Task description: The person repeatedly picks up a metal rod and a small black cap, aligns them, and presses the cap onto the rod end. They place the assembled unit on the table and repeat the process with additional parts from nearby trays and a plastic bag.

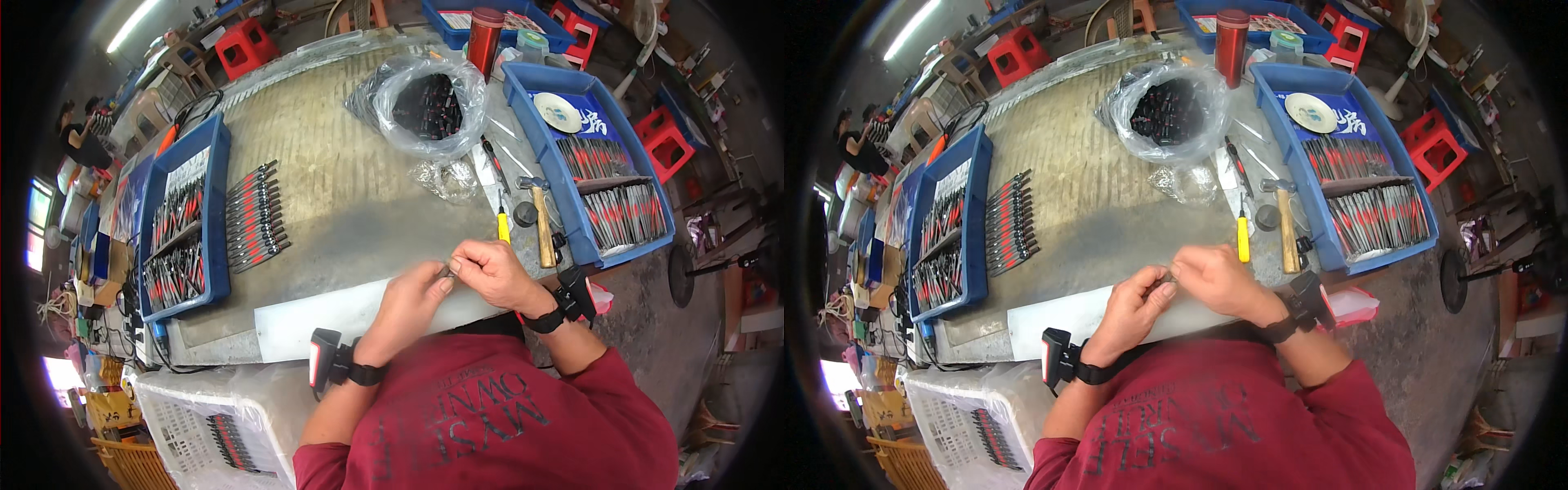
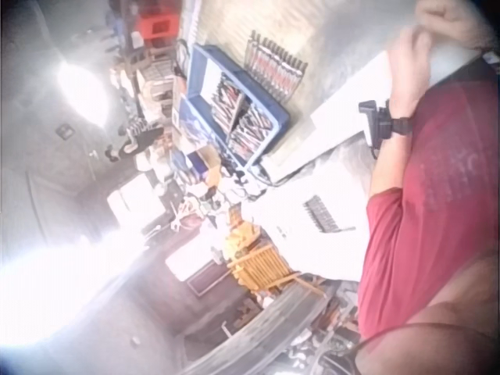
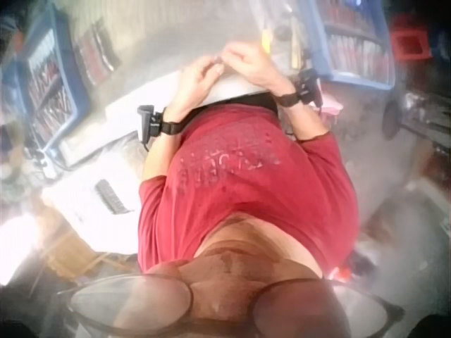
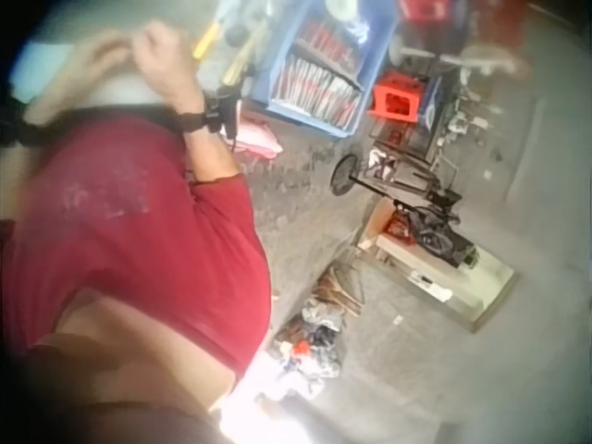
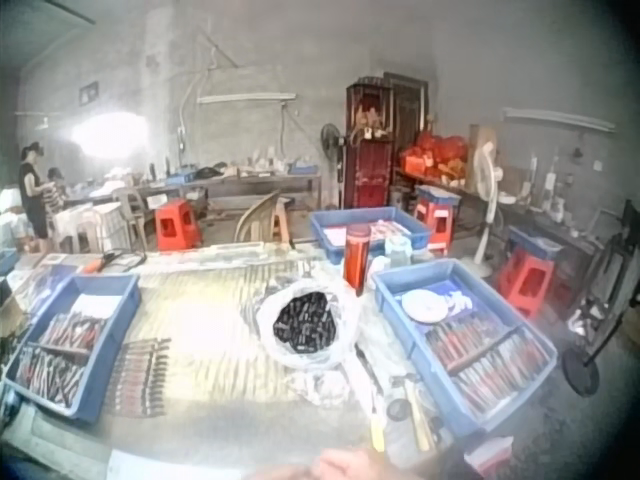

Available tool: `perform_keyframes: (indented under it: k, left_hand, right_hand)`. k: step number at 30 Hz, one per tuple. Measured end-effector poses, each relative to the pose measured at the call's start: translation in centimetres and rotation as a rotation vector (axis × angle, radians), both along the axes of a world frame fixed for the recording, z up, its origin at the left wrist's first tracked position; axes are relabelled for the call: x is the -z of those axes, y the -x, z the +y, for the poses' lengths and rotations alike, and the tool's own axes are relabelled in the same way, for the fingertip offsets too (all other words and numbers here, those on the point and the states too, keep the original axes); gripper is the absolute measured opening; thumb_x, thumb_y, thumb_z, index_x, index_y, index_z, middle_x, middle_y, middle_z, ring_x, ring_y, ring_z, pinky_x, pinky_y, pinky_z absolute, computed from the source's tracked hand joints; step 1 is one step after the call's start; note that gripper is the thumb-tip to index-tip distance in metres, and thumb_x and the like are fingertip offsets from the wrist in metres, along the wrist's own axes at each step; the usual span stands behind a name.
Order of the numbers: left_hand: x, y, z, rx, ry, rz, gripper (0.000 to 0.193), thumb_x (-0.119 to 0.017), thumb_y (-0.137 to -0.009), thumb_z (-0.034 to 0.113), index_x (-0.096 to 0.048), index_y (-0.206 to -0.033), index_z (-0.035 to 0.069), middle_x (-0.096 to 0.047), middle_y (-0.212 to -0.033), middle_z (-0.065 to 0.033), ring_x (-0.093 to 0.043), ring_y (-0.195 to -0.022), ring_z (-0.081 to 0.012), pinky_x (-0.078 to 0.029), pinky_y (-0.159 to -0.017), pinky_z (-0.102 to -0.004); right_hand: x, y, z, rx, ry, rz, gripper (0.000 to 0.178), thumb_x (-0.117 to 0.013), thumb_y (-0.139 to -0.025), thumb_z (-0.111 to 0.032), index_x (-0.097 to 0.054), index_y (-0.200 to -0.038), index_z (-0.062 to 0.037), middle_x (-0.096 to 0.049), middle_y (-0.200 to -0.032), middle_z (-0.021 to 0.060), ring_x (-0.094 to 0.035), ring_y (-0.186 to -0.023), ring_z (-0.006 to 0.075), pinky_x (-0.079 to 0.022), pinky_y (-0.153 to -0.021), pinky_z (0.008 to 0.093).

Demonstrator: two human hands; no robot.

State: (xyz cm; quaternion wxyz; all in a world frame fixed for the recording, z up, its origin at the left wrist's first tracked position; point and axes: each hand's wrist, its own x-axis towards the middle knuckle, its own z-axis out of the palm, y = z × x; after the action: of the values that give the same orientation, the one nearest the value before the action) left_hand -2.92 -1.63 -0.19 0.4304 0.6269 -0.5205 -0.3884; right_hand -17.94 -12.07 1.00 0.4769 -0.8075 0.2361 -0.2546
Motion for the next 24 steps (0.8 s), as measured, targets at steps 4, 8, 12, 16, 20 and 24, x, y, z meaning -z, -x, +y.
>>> perform_keyframes:
  k: [4,8,12,16,20,24]
  left_hand:
    - [0.0,1.2,-0.1,-0.134,0.299,-0.256,0.023,-0.065,-0.086,0.01,-0.059,-0.106,0.0,-0.062,-0.085,-0.0181,-0.061,-0.068,-0.0297,-0.049,-0.062,-0.0344]
    - [0.1,1.1,-0.4,-0.182,0.421,-0.541,0.023,-0.066,-0.083,0.008,-0.059,-0.104,0.004,-0.057,-0.074,-0.0131,-0.057,-0.063,-0.0308,-0.046,-0.054,-0.0387]
    - [0.4,0.8,-0.5,-0.203,0.444,-0.651,0.021,-0.066,-0.082,0.007,-0.058,-0.101,0.006,-0.052,-0.068,-0.0105,-0.055,-0.058,-0.0302,-0.043,-0.05,-0.0406]
    - [0.9,0.1,-0.5,-0.205,0.403,-0.696,0.017,-0.066,-0.083,0.01,-0.057,-0.097,0.006,-0.053,-0.068,-0.01,-0.056,-0.057,-0.0301,-0.044,-0.049,-0.0404]
    - [1.8,-1.1,-0.4,-0.176,0.31,-0.773,0.011,-0.06,-0.088,0.017,-0.054,-0.088,0.008,-0.057,-0.07,-0.011,-0.059,-0.059,-0.0303,-0.046,-0.051,-0.0402]
    - [3.1,-1.6,-0.1,-0.129,0.198,-0.79,0.014,-0.055,-0.09,0.02,-0.054,-0.087,0.007,-0.058,-0.072,-0.013,-0.06,-0.062,-0.0328,-0.047,-0.053,-0.0428]
  right_hand:
    - [0.9,-0.6,0.4,0.151,-0.067,-0.018,0.017,-0.056,-0.092,-0.012,-0.058,-0.08,0.0005,-0.051,-0.062,-0.0018,-0.046,-0.059,0.0051,-0.039,-0.052,0.0237]
    - [1.7,-1.1,0.8,0.228,-0.244,-0.042,0.018,-0.058,-0.089,-0.014,-0.058,-0.079,0.0007,-0.053,-0.062,0.0076,-0.049,-0.056,0.011,-0.04,-0.052,0.0295]
    - [2.0,-1.6,0.7,0.213,-0.312,-0.048,0.019,-0.056,-0.092,-0.013,-0.058,-0.078,-0.0014,-0.054,-0.064,-0.0028,-0.048,-0.06,0.0039,-0.037,-0.052,0.0218]
    - [1.3,-1.7,-0.5,0.114,-0.222,0.09,0.022,-0.057,-0.091,-0.017,-0.06,-0.078,0.0009,-0.056,-0.063,0.0004,-0.049,-0.059,0.0066,-0.039,-0.052,0.0254]
    - [-0.2,-1.7,-5.3,0.222,0.16,0.237,0.025,-0.058,-0.09,-0.021,-0.061,-0.083,0.003,-0.058,-0.064,0.0072,-0.053,-0.061,0.0122,-0.044,-0.056,0.0311]
    - [-1.6,-3.1,-11.8,0.457,0.253,0.118,0.024,-0.06,-0.086,-0.022,-0.064,-0.089,0.0015,-0.063,-0.073,0.0154,-0.06,-0.067,0.0239,-0.047,-0.062,0.0354]
